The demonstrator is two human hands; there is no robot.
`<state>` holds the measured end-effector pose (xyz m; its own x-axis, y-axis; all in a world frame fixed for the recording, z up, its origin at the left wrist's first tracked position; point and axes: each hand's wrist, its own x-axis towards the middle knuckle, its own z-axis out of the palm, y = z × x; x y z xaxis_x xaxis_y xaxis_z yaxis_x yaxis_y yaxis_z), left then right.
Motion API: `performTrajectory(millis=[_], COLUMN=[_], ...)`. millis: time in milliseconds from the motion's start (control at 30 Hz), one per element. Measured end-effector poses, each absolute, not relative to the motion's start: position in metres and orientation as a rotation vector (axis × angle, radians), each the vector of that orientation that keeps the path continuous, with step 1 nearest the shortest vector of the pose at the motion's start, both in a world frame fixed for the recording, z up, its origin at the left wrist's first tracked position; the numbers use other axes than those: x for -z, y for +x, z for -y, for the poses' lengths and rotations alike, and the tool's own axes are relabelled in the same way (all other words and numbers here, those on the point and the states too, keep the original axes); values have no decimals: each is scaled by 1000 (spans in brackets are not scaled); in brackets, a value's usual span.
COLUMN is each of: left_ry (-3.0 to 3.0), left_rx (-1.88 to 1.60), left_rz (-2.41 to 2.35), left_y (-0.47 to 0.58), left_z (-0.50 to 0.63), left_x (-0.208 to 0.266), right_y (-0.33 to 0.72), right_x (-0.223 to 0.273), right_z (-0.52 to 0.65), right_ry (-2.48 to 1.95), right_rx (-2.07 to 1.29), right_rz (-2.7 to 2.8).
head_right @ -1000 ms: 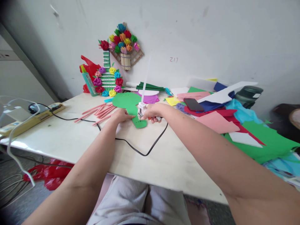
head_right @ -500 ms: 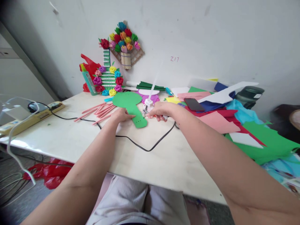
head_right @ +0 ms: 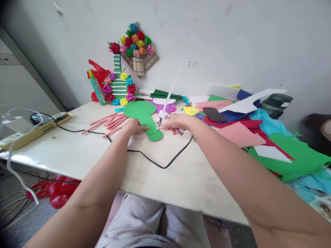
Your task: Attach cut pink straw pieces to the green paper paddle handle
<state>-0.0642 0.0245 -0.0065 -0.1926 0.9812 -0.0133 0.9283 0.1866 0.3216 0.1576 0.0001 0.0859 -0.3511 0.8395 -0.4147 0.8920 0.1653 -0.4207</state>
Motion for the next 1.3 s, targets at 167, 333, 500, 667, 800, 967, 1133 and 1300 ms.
performTrajectory(millis=[167,333,500,667,800,967,1133,1300], left_ry=[1830,1774,1694,1706,1693,1696,1685,1695], left_rx=[-374,-464,-574,-619,-601,-574,-581,-574], left_rz=[-2246,-2208,-2102,-2091,-2101,-2110,-2113,-2104], left_y=[-64,-64,-68,-69,-68,-67,-68,-68], left_z=[-24,-25,-31,-30,-26,-25,-26,-27], left_x=[6,6,15,17,12,11,12,13], right_y=[158,156,154,158,160,161,162,160], right_x=[-87,-81,-77,-81,-80,-77,-75,-76], right_z=[2,3,7,11,9,6,3,4], right_ry=[1786,1901,1929,1891,1865,1857,1807,1821], right_rx=[943,983,978,1042,1100,1133,1154,1129], right_rz=[-2337,-2368,-2349,-2365,-2367,-2360,-2381,-2361])
